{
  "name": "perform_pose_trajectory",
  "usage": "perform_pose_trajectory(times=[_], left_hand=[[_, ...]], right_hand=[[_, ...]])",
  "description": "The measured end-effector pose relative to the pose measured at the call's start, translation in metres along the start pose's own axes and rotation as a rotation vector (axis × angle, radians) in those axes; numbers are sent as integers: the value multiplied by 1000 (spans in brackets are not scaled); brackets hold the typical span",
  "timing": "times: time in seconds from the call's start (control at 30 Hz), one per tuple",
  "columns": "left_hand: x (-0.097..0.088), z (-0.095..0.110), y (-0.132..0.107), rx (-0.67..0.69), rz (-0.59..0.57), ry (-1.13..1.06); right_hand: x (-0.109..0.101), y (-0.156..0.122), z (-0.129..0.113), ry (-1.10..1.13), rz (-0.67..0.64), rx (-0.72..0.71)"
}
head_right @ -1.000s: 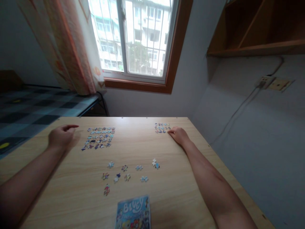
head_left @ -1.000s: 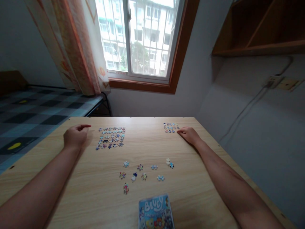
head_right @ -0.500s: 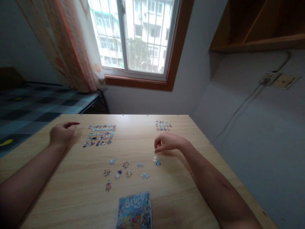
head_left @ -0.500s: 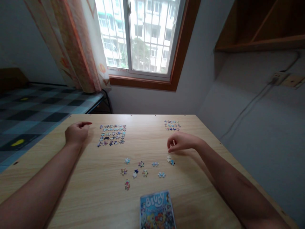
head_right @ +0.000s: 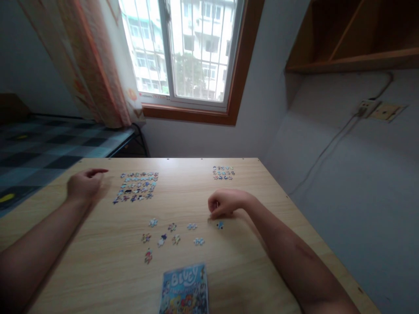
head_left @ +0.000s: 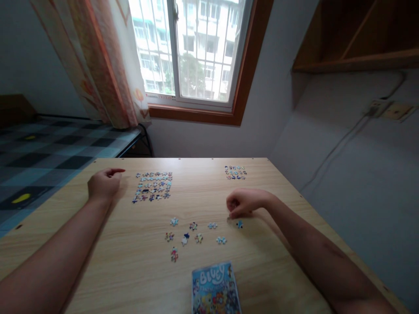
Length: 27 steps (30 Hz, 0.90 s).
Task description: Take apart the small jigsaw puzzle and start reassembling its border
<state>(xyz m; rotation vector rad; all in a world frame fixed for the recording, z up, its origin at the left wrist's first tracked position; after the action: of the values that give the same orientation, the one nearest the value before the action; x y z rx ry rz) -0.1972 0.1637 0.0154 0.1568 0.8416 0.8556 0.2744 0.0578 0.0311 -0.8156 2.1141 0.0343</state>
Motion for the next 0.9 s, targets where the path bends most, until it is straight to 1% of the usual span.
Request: perform_pose_trajectory(times=[0.03,0.07,0.1,0.17,0.2,0.27,0.3,0.33,0.4,0.47,0.57,0.7,0.77,0.9], left_hand=[[0,0,0,-1,0,4],[0,0,1,-1,-1,7],[0,0,1,-1,0,11],[1,-1,2,3,-1,17],[2,-2,3,9,0,19],[3,-2,4,28,3,22],[3,-3,4,35,4,25],[3,-3,4,39,4,28],[2,-3,4,37,1,30],[1,-2,3,29,-4,27],[-1,1,2,22,-6,22],[-3,3,1,19,-2,22],[-3,3,0,16,-2,16],[-3,4,-1,19,-2,1]], right_hand=[[-7,-2,6,78,-9,23],[-15,-5,13,140,12,44],[-25,-9,21,176,68,62],[-46,-17,41,135,283,109],[-56,-21,52,53,409,155],[-69,-27,70,-195,638,239],[-71,-29,77,-321,721,262],[-71,-29,83,-427,773,274],[-67,-26,91,-552,790,278],[-62,-23,96,-584,751,281],[-60,-22,100,-562,711,257],[-65,-24,107,-510,736,229],[-64,-22,112,-520,741,211],[-58,-15,119,-563,704,192]])
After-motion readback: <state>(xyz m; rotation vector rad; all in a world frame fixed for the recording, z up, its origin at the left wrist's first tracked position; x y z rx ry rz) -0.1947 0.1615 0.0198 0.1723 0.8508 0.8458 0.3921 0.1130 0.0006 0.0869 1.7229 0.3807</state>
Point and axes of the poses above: each hand's wrist, its own y-axis towards the middle knuckle, its own x-axis out of the palm, z = x × y, the point moved 2 cm from there along y, towards the middle knuckle, and after that the axes turned 11 degrees about z, right-handed, at the moved point
